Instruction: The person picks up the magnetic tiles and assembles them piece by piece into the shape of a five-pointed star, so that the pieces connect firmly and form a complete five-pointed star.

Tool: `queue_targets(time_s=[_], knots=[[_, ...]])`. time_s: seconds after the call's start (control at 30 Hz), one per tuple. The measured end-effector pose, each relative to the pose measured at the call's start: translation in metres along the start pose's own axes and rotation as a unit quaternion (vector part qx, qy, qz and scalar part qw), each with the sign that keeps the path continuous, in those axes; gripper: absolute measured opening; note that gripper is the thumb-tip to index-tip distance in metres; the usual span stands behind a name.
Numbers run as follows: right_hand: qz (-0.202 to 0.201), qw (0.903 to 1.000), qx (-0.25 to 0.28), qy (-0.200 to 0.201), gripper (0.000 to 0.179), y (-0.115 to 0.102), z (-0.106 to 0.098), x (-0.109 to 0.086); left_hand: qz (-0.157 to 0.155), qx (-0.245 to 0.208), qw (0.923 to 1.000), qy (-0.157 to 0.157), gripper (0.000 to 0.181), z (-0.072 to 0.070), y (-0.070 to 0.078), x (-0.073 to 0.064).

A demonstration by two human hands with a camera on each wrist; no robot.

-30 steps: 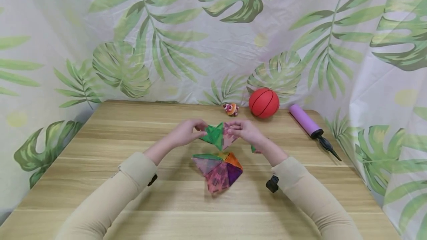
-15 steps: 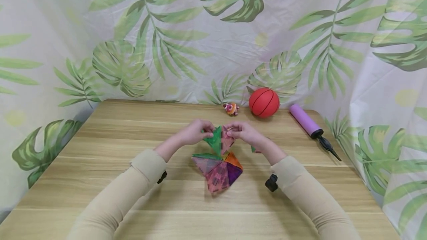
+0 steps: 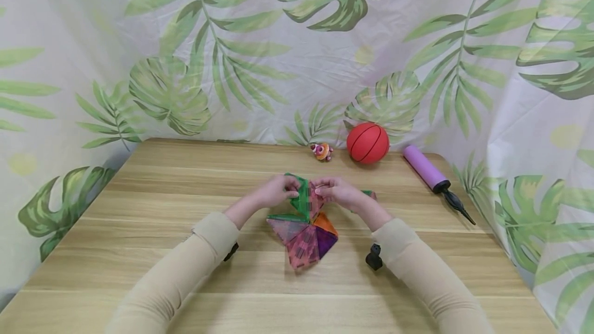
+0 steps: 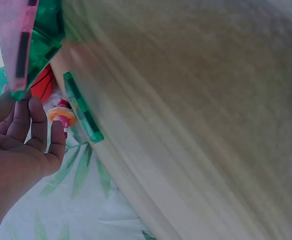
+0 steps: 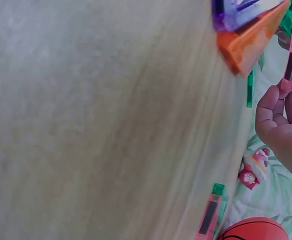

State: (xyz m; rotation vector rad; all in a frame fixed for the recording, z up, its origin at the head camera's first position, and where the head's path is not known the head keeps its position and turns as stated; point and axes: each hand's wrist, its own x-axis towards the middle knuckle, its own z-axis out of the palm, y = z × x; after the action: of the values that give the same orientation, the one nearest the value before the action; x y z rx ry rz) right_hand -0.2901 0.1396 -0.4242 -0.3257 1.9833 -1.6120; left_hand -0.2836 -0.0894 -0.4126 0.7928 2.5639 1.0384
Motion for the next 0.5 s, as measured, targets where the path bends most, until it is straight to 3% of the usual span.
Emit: queue_targets(time_s=[0.27,0.5], knots=[[-0.01,0.9996,-0.002,-0.027,0.036,0.011,0.0,0.004,-0.014,0.011,0.9998,-0.005,0.014,0.01,-0.008,0.002],[-0.002,0.997,-0.071,-0.032,0.031,0.01,0.003,0.006,-0.011,0.029,0.999,-0.031,0.008,0.014,-0.012,0.0]])
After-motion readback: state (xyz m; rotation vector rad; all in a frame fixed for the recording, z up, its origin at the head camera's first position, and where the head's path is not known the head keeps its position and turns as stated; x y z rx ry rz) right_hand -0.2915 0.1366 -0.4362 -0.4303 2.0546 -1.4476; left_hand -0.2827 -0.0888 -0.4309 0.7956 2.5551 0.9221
